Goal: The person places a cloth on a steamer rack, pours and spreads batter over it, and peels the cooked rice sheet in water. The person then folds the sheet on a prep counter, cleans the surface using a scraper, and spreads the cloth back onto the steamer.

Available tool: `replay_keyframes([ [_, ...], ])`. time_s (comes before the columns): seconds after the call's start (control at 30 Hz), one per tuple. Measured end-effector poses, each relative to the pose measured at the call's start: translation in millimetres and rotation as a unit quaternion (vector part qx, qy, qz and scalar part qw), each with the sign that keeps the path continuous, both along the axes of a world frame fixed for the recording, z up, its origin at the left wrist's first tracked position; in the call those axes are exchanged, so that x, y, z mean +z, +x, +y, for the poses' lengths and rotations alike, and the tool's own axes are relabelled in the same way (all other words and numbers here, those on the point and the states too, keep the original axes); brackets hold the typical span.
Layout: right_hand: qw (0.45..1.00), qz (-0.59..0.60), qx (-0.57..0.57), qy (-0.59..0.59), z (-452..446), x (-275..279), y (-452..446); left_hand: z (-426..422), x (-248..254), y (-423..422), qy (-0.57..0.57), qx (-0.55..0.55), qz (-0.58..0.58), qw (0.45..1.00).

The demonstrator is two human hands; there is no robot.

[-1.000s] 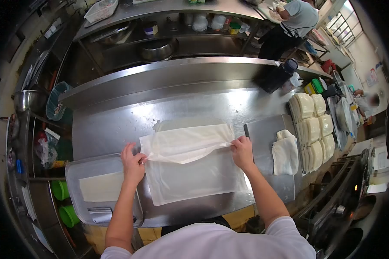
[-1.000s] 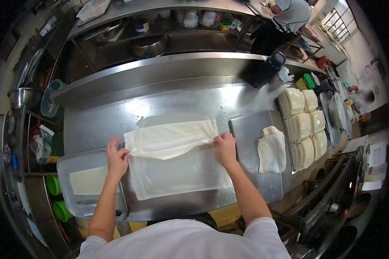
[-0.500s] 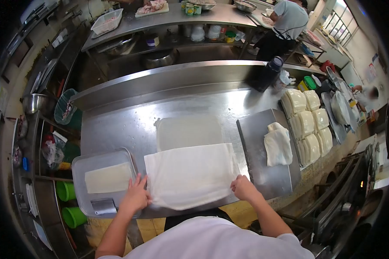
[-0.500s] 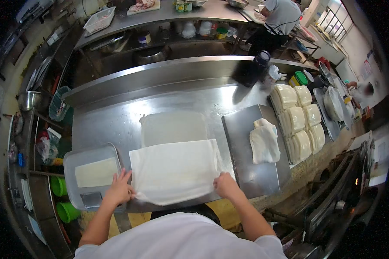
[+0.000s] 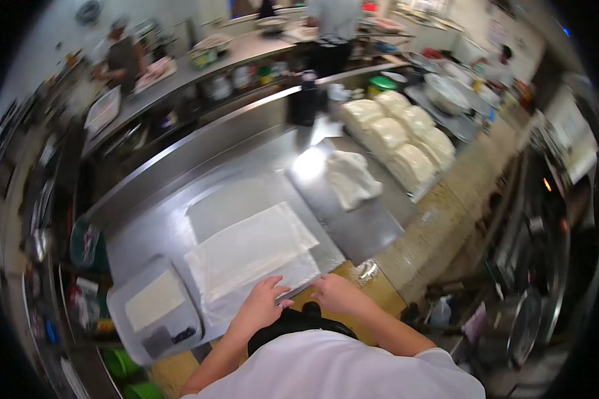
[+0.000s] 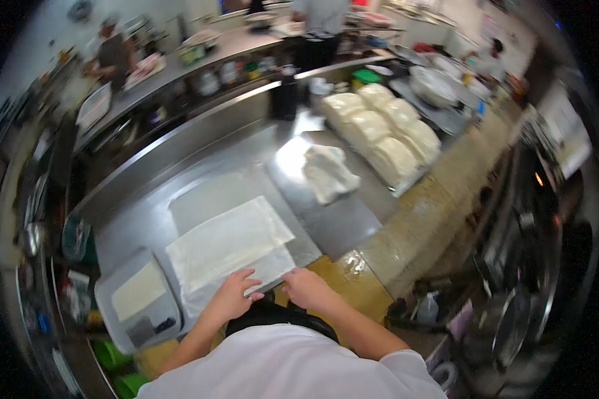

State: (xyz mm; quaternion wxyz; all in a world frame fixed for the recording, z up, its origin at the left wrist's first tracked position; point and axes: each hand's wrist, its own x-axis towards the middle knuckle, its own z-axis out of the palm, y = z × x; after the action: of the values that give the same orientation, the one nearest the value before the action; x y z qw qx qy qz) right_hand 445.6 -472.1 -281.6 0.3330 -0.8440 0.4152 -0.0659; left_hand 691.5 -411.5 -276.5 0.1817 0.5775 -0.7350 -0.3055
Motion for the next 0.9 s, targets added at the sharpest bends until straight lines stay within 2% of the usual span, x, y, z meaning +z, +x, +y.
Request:
replay_keyframes([
  [0.2, 0.985, 0.057, -0.162, 0.025, 83, 6, -47, 0, 6, -45, -0.028, -0.172, 0.021, 0.985],
  [0.4, 0.928, 0.044, -0.368, 0.029, 190, 5, -37, 25, 5, -51, -0.029, -0.348, 0.041, 0.936],
  [0.6, 0.868, 0.013, -0.484, 0.112, 304, 8, -3, 82, -5, -74, -0.001, -0.493, 0.064, 0.868],
  [0.9, 0.736, -0.003, -0.671, 0.089, 474, 5, 24, 200, -1, -142, 0.009, -0.675, 0.079, 0.734],
])
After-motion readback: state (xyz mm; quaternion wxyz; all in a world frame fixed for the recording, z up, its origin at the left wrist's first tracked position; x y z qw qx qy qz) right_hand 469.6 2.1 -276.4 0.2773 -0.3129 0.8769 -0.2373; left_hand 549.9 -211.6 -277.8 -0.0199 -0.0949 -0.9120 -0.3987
